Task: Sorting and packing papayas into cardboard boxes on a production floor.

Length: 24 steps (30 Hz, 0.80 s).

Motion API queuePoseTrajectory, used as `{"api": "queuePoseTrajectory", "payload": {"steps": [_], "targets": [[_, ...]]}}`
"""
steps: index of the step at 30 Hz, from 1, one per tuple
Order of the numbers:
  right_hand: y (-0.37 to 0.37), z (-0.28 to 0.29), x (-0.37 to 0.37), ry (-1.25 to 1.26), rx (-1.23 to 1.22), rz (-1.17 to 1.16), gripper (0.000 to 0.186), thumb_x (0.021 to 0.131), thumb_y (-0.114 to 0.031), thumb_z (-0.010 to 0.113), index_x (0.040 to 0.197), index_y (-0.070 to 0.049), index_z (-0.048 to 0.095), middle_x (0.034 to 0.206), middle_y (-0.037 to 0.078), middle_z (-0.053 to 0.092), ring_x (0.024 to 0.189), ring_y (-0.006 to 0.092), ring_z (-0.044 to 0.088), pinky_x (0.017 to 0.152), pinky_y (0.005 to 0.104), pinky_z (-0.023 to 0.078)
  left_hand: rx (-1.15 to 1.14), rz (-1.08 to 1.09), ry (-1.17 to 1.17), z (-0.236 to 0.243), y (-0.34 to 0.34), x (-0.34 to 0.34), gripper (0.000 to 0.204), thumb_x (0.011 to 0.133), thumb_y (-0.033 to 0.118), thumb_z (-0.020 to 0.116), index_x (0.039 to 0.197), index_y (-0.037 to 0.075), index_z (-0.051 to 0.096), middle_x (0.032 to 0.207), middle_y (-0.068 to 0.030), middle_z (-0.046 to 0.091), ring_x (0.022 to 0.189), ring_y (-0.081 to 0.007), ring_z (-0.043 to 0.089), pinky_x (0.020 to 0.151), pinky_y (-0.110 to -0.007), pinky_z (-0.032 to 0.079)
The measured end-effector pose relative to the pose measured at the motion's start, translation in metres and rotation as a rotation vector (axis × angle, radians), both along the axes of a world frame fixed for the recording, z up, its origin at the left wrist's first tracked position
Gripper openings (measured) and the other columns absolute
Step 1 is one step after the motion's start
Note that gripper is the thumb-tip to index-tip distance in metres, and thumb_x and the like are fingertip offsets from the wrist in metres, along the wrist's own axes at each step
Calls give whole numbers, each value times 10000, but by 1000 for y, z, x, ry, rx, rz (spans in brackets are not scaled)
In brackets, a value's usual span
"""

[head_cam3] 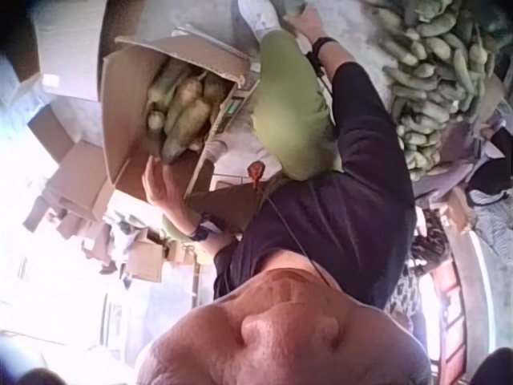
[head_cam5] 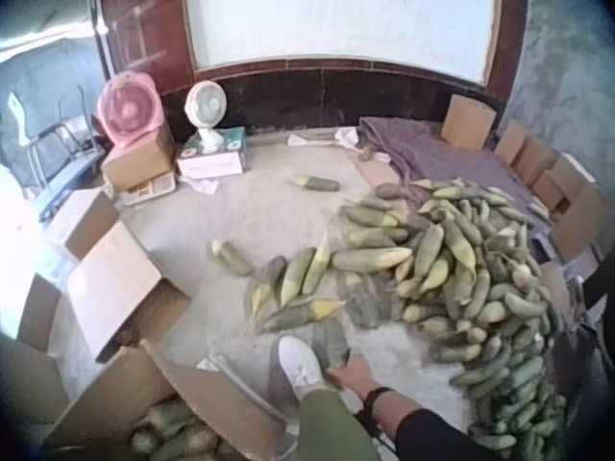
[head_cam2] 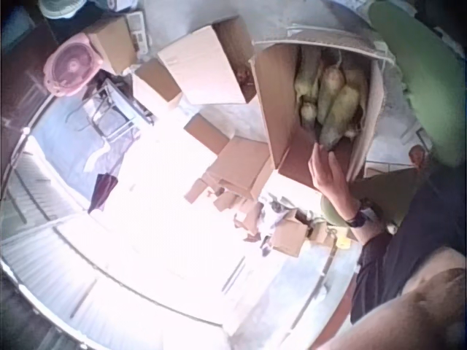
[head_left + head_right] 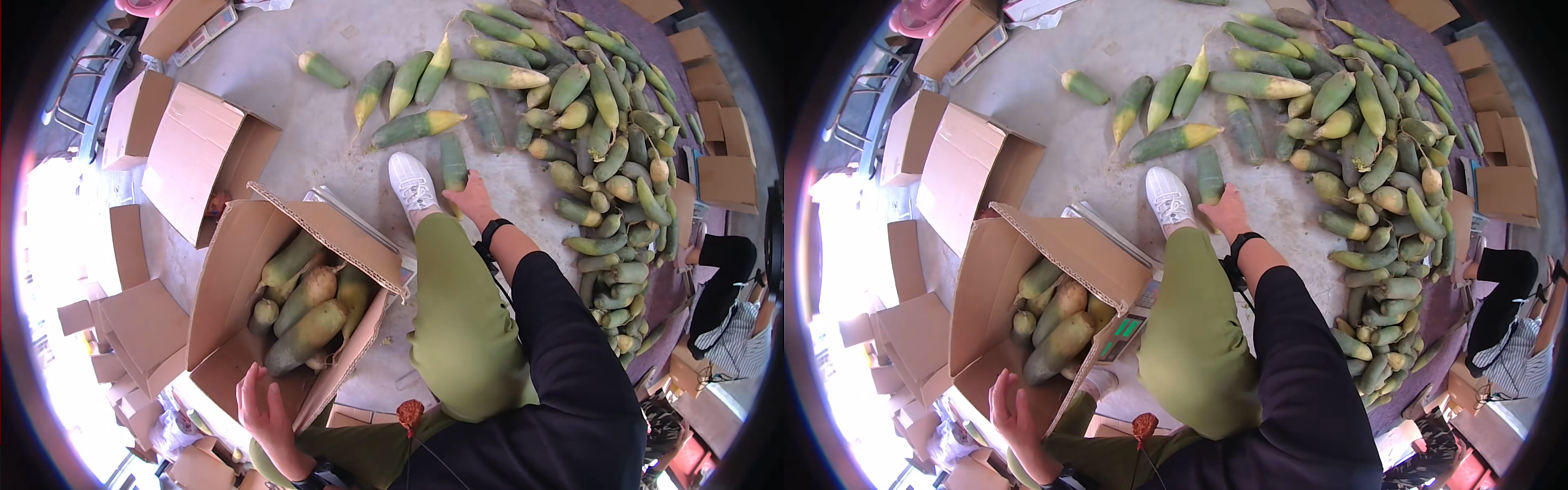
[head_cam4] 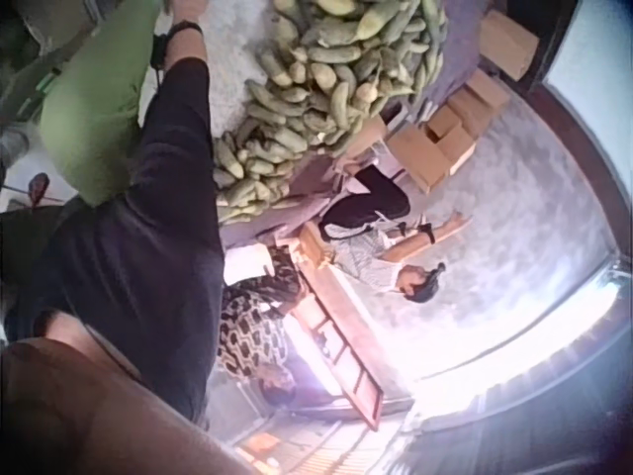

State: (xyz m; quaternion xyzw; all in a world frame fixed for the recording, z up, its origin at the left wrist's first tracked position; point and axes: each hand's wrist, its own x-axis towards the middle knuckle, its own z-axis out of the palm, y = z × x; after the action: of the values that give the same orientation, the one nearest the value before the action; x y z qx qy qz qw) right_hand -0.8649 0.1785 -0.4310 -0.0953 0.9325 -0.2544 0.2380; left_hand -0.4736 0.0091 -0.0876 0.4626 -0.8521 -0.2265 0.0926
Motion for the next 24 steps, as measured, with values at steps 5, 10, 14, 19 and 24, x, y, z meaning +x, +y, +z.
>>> {"api": "queuePoseTrajectory", "payload": {"steps": [5,10,14,19,24], "targets": [[3,-10,-5,-107,-14,-62,836,646,-364,788,1267,45,405,1099,261,598,1027,403,586,899,415,480,32,0,24,-1,-2,-1,421,755,-60,560,1170,2,594,980,-119,632,945,-236,602,888,-340,446],[47,-5,-16,-467,-350,-254,632,701,-327,760,1162,26,509,1047,169,633,939,278,629,822,408,496,-14,-30,20,-2,0,-3,428,751,-63,572,1170,23,587,972,-120,630,929,-272,609,858,-368,467],[86,39,3,-713,-314,-303,499,776,-336,723,1150,-72,527,1036,64,602,959,209,573,766,410,462,-28,-39,55,3,4,6,424,754,-59,577,1170,25,588,974,-120,631,929,-271,609,855,-368,466],[173,66,38,-857,-356,-450,412,813,-359,685,1124,-128,545,1019,22,586,943,183,544,755,390,435,-26,-14,130,4,12,8,402,773,-51,580,1169,21,590,956,-125,626,918,-266,598,847,-365,461],[230,101,71,-842,-435,-550,434,817,-371,682,1135,-113,537,1035,29,571,958,188,538,789,390,426,61,-39,208,6,15,20,350,841,-36,556,1188,-7,582,1034,-101,580,1006,-201,592,893,-318,460]]}}
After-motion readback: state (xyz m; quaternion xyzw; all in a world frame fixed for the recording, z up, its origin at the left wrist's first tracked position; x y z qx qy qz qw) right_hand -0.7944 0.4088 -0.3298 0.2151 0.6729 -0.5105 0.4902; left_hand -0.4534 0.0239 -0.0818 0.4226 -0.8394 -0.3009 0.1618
